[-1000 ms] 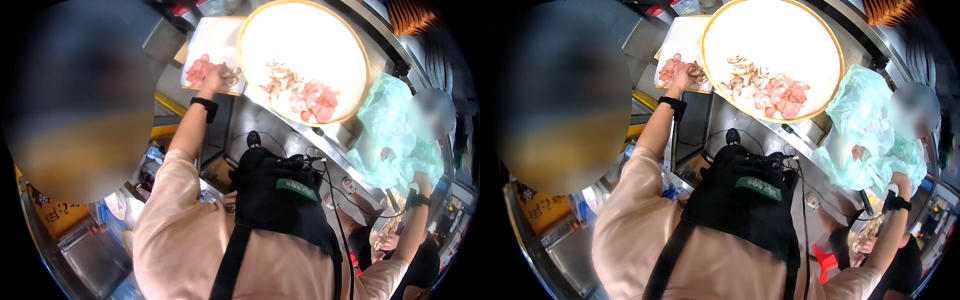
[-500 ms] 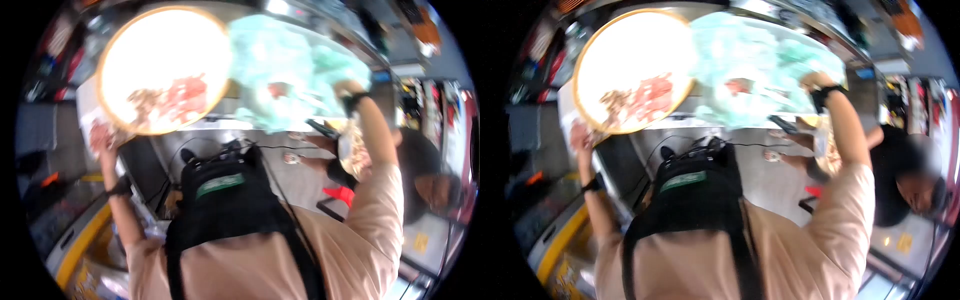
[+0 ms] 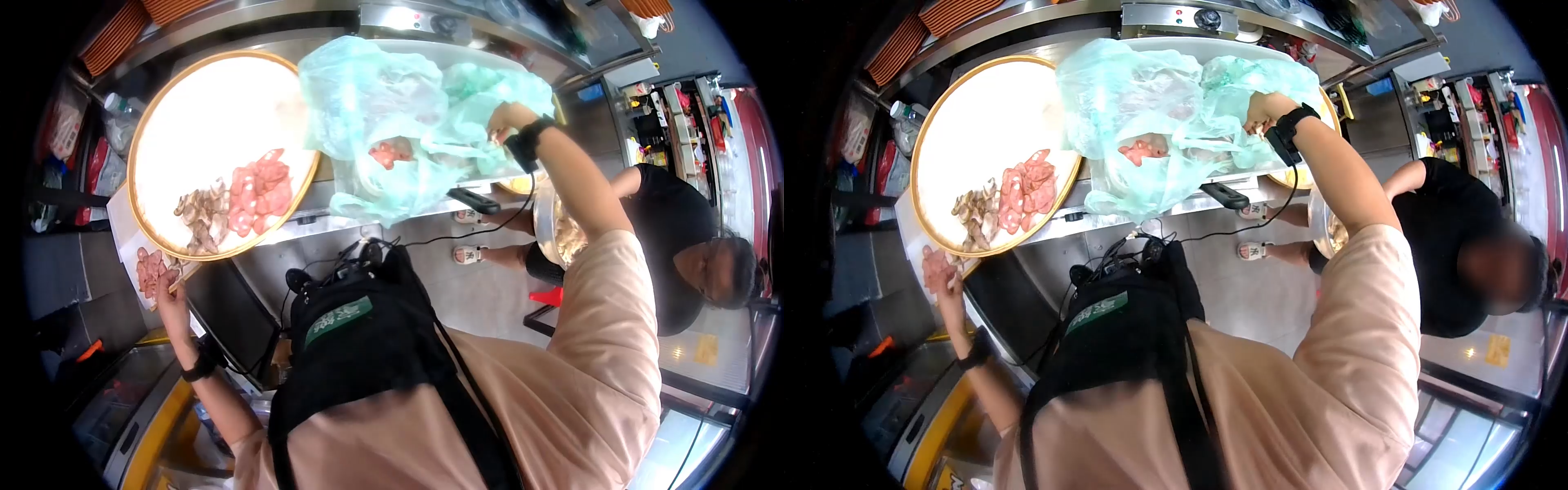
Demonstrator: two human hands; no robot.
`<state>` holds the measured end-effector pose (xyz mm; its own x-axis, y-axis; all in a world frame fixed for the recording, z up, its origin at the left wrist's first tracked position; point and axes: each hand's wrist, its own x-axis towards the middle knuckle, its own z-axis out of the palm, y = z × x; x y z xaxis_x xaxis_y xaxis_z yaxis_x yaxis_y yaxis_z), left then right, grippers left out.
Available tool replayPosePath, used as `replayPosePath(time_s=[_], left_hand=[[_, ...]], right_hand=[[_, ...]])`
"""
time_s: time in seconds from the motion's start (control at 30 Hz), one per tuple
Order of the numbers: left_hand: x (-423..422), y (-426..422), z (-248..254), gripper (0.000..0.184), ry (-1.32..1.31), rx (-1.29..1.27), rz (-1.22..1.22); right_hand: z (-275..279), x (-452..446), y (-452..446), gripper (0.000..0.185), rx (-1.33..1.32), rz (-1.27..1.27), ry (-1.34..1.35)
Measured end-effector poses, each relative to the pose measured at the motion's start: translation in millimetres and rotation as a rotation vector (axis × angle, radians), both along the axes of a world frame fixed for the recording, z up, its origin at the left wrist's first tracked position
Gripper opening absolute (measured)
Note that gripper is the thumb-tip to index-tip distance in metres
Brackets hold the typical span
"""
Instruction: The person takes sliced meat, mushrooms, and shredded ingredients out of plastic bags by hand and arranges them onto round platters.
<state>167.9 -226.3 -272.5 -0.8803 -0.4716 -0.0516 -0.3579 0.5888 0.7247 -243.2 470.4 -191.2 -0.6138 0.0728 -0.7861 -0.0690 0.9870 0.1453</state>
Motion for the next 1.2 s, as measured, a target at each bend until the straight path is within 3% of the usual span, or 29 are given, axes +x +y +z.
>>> replayPosePath(time_s=[0.03,0.17,0.23,0.27,0.33,0.37,0.47,0.6,0.77,0.9,1.03,1.2], left_hand=[[-3,6,9,0.02,-0.032,-0.003,0.012],[-12,23,34,0.018,0.077,-0.256,-0.119],[-13,21,34,0.016,0.143,-0.136,-0.118],[-12,23,37,0.016,0.142,-0.136,-0.114],[-14,30,53,0.016,0.041,-0.052,-0.056],[-14,28,55,0.016,0.04,-0.052,-0.056],[-16,24,58,0.018,0.068,-0.047,-0.099],[-30,48,91,0.017,0.135,-0.276,-0.243],[-46,81,120,0.017,0.1,-0.251,-0.291],[-57,91,134,0.018,0.062,-0.022,-0.386],[-73,111,152,0.019,0.154,0.216,-0.509],[-91,154,199,0.04,0.293,0.854,-0.858]], right_hand=[[5,4,-9,0.024,-0.004,-0.144,-0.086],[19,18,-19,0.022,0.003,-0.142,-0.036],[19,25,-12,0.018,0.03,0.557,0.178],[31,32,-6,0.018,0.03,0.562,0.177],[91,71,-17,0.016,-0.606,0.418,0.353],[72,44,-1,0.021,-0.815,-0.191,0.183],[84,51,-9,0.023,-0.789,-0.177,0.274],[120,59,-31,0.027,-0.735,-0.127,0.456],[165,93,-32,0.016,-0.782,-0.15,0.546],[197,115,-26,0.011,-0.902,-0.251,0.568],[227,130,-25,0.014,-1.181,-0.28,0.616],[276,186,-97,0.021,-1.26,-0.144,0.594]])
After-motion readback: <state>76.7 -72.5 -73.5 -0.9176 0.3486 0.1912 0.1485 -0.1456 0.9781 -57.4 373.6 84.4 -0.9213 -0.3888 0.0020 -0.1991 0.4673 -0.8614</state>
